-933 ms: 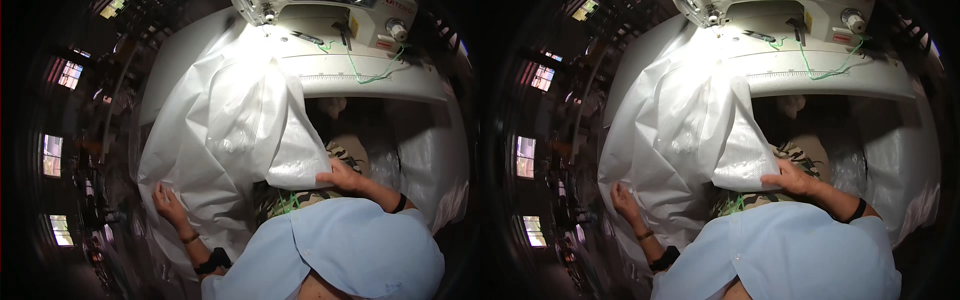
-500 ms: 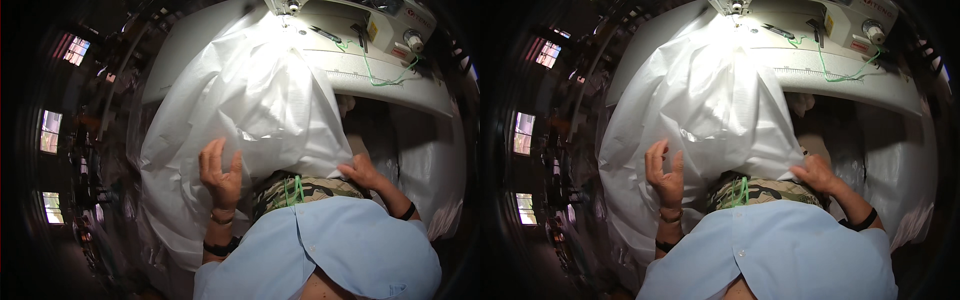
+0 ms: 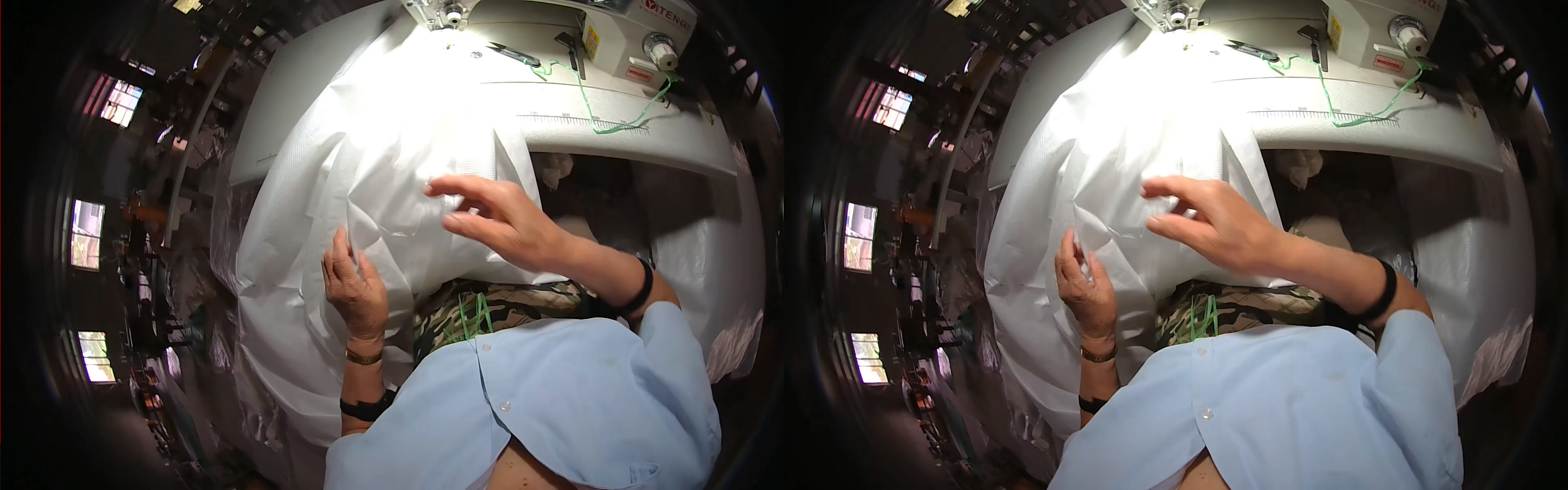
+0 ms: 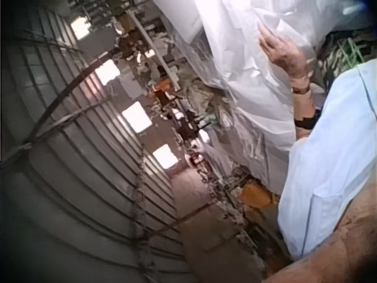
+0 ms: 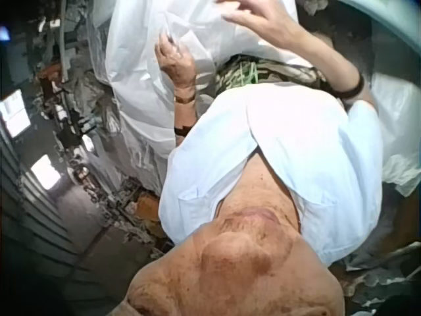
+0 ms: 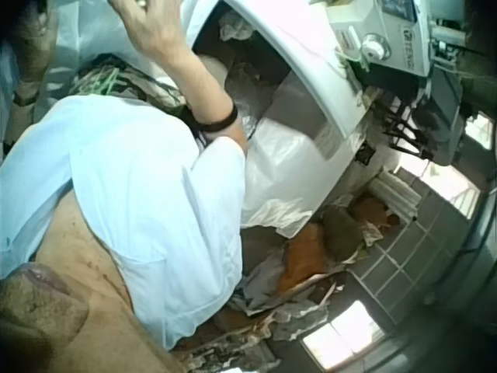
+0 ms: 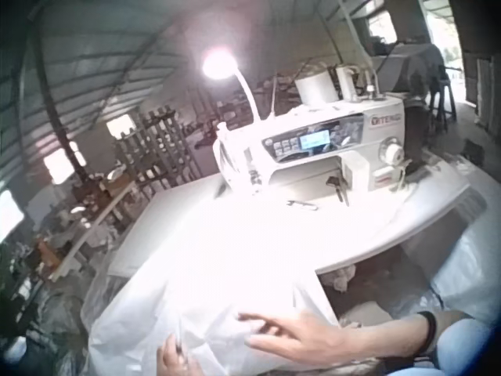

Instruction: The person folds the edges of a white plastic sheet and guides it through a sewing machine to stitch the seams. They repeatedly reposition and smooth the material by hand, aligning new sections to continue sewing along the edges.

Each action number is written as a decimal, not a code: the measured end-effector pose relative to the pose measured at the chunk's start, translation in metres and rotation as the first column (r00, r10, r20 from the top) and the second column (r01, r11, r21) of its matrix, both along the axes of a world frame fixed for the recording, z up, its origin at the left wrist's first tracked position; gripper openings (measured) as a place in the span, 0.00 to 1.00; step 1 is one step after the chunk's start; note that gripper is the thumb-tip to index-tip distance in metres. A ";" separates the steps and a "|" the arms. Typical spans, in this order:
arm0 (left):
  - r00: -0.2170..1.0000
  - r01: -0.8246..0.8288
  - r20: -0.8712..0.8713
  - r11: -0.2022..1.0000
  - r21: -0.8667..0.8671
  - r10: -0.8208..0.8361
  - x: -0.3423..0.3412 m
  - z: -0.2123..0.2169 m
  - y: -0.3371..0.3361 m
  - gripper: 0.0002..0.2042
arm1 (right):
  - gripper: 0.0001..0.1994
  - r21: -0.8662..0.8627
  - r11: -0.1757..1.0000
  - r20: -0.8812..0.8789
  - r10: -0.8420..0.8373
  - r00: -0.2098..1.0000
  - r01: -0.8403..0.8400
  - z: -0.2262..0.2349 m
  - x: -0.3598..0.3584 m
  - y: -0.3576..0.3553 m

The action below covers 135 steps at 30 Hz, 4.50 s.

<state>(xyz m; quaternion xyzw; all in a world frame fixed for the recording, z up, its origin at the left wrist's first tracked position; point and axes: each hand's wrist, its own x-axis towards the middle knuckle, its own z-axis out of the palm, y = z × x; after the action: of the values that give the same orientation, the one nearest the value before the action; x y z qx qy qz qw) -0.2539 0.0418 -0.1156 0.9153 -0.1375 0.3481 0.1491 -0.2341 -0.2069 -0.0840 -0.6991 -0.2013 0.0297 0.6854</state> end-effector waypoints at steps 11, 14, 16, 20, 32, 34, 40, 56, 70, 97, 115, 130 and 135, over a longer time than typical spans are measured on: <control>0.934 0.197 -0.191 0.881 -0.429 -0.302 -0.019 0.064 0.028 0.20 | 0.21 0.277 0.886 -0.285 0.446 0.848 -0.373 -0.023 0.014 0.087; 0.834 0.318 -0.297 0.845 -0.429 -0.464 -0.022 0.086 0.019 0.16 | 0.26 0.035 0.818 -0.089 0.575 0.814 -0.574 -0.017 -0.021 0.088; 0.764 0.328 -0.414 0.851 -0.411 -0.494 -0.020 0.094 0.011 0.17 | 0.32 -0.328 0.616 -0.113 0.727 0.677 -0.716 -0.010 -0.039 0.087; 0.544 0.435 -0.636 0.832 -0.344 -0.547 -0.010 0.089 -0.005 0.21 | 0.38 -0.377 0.519 -0.151 0.783 0.604 -0.767 -0.004 -0.054 0.093; 0.553 0.209 -0.674 0.864 -0.458 -0.491 -0.009 0.086 0.003 0.24 | 0.21 0.536 0.817 -0.524 0.521 0.674 -0.214 -0.034 -0.055 0.075; 0.589 0.162 -0.571 0.776 -0.610 -0.572 -0.010 0.087 0.000 0.24 | 0.22 0.382 0.825 -0.437 0.558 0.706 -0.416 -0.037 -0.050 0.073; 0.559 0.149 -0.597 0.778 -0.610 -0.575 -0.008 0.083 0.001 0.21 | 0.24 0.594 0.726 -0.559 0.682 0.472 -0.345 -0.048 -0.038 0.072; 0.525 0.115 -0.579 0.726 -0.678 -0.624 -0.006 0.061 -0.001 0.18 | 0.12 0.489 0.632 -0.459 0.773 0.438 -0.601 -0.048 -0.034 0.062; 0.525 0.036 -0.647 0.774 -0.633 -0.553 -0.012 0.026 0.003 0.21 | 0.11 -0.066 0.966 -0.343 0.213 0.915 -0.250 -0.058 -0.057 0.067; 0.629 -0.047 -0.272 0.313 -0.949 -0.728 0.014 0.092 0.018 0.08 | 0.08 -0.442 0.810 0.502 -0.133 0.855 0.385 0.005 0.037 -0.002; 0.637 -0.064 -0.215 0.227 -0.972 -0.741 0.033 0.083 0.025 0.04 | 0.20 -0.161 0.959 -0.294 -0.274 0.916 0.235 -0.022 0.059 -0.012; 0.624 -0.086 -0.321 0.346 -0.934 -0.712 0.013 0.074 0.014 0.04 | 0.07 0.403 0.915 -0.351 0.152 0.924 0.003 -0.011 -0.033 0.007; 0.564 -0.075 -0.429 0.474 -0.878 -0.706 -0.015 0.051 -0.007 0.05 | 0.05 0.593 0.773 -0.315 0.479 0.819 -0.224 -0.022 -0.045 0.021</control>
<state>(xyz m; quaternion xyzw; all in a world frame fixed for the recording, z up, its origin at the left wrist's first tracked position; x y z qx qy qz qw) -0.2688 0.0349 -0.0646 0.7332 -0.0706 -0.0874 0.6706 -0.2794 -0.1863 -0.1062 -0.4031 -0.1682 0.2650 0.8596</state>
